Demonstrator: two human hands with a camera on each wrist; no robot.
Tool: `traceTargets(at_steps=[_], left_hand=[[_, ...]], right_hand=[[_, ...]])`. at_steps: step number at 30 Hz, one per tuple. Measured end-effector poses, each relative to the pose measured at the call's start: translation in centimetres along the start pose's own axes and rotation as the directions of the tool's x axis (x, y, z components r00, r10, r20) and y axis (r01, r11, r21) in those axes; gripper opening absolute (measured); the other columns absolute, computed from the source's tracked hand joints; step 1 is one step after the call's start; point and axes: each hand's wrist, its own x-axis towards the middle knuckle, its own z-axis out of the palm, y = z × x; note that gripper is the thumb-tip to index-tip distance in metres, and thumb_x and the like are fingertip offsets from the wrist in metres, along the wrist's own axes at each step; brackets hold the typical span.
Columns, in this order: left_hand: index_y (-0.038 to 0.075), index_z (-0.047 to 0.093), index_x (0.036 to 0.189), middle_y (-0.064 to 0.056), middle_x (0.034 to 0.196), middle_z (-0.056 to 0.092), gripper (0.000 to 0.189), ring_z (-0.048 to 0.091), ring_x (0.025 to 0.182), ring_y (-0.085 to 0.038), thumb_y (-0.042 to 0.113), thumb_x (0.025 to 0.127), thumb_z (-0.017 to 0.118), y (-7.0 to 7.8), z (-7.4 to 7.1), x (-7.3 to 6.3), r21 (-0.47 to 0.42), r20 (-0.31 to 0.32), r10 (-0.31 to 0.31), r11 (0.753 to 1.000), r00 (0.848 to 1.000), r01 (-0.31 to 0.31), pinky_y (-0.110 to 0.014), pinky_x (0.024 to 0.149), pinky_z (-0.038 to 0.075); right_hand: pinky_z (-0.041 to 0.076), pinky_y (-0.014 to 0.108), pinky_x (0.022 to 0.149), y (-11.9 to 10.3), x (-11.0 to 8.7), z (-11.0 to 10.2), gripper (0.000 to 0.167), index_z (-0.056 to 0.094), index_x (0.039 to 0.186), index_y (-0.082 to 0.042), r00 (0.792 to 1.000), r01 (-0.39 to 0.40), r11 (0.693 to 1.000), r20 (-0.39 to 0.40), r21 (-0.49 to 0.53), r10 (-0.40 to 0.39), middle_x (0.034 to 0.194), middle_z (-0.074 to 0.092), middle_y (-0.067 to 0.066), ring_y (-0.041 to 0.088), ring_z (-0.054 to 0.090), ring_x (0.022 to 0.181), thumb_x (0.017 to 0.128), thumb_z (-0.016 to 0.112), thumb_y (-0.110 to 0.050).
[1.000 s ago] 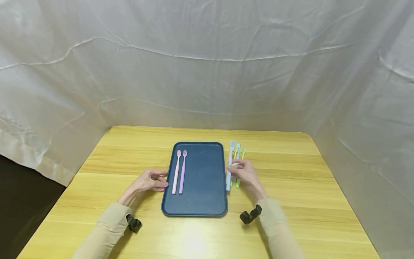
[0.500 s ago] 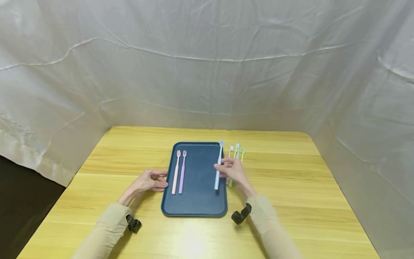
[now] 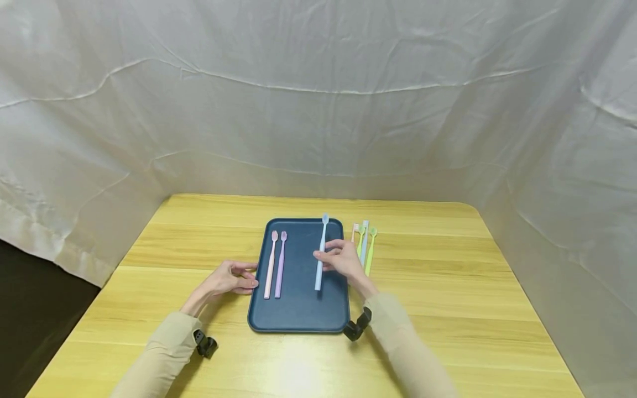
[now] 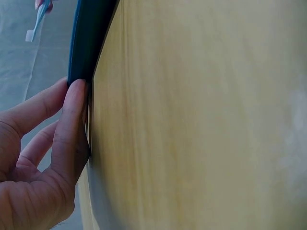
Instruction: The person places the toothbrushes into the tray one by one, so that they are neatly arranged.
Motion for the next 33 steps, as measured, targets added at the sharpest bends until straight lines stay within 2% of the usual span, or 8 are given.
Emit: traceTargets(at_steps=[5,8,16,22,28,33], left_hand=[[-0.017,0.041,0.143,-0.016,0.095,0.072,0.065,0.072,0.076,-0.013,-0.007,0.087,0.071,-0.1,0.0,0.1,-0.004,0.000,0.002,1.000,1.000,-0.002,-0.033,0.079,0.068],[-0.017,0.041,0.143,-0.014,0.094,0.072,0.065,0.072,0.076,-0.013,-0.007,0.087,0.071,-0.1,0.0,0.0,-0.004,-0.001,0.000,1.000,1.000,0.000,-0.033,0.078,0.068],[-0.017,0.042,0.143,-0.014,0.094,0.072,0.064,0.072,0.076,-0.014,-0.007,0.086,0.071,-0.1,-0.1,0.0,-0.006,-0.004,-0.004,1.000,1.000,0.004,-0.034,0.079,0.068],[-0.016,0.042,0.143,-0.014,0.094,0.072,0.064,0.072,0.076,-0.013,-0.007,0.087,0.071,0.0,0.0,-0.1,-0.002,-0.005,-0.006,1.000,1.000,0.006,-0.033,0.079,0.068],[-0.016,0.042,0.143,-0.014,0.093,0.072,0.065,0.072,0.076,-0.013,-0.007,0.087,0.071,0.0,0.0,0.0,-0.006,-0.009,-0.007,1.000,1.000,0.007,-0.033,0.078,0.068],[-0.016,0.043,0.143,-0.015,0.094,0.072,0.064,0.072,0.077,-0.014,-0.007,0.087,0.071,0.0,0.0,0.1,-0.005,-0.013,-0.011,1.000,1.000,0.011,-0.033,0.078,0.068]], right_hand=[[0.068,0.030,0.068,0.1,0.5,1.1,0.037,0.058,0.115,0.009,1.000,0.003,1.000,0.013,-0.020,-0.003,0.079,0.074,0.009,0.009,0.067,0.061,0.089,0.076,-0.010],[0.068,0.030,0.067,0.2,0.8,1.9,0.036,0.060,0.113,0.007,1.000,-0.018,0.999,0.010,-0.034,0.019,0.074,0.072,0.002,0.009,0.067,0.061,0.088,0.078,-0.010],[0.068,0.030,0.063,0.2,1.4,3.4,0.033,0.059,0.110,0.008,0.998,-0.052,0.999,0.036,0.004,0.051,0.070,0.069,0.001,0.010,0.067,0.059,0.086,0.078,-0.005],[0.067,0.027,0.062,0.2,1.7,4.1,0.032,0.060,0.109,0.008,0.995,-0.080,0.997,0.058,0.006,0.080,0.070,0.068,0.001,0.008,0.067,0.058,0.086,0.078,-0.004],[0.064,0.023,0.055,0.5,2.2,4.6,0.029,0.061,0.106,0.008,0.994,-0.085,0.996,0.073,0.013,0.084,0.067,0.068,0.001,0.008,0.064,0.054,0.085,0.078,-0.002],[0.061,0.022,0.051,0.9,2.5,5.0,0.028,0.062,0.105,0.007,0.992,-0.092,0.996,0.081,-0.021,0.093,0.065,0.068,0.002,0.008,0.062,0.050,0.085,0.079,-0.004]])
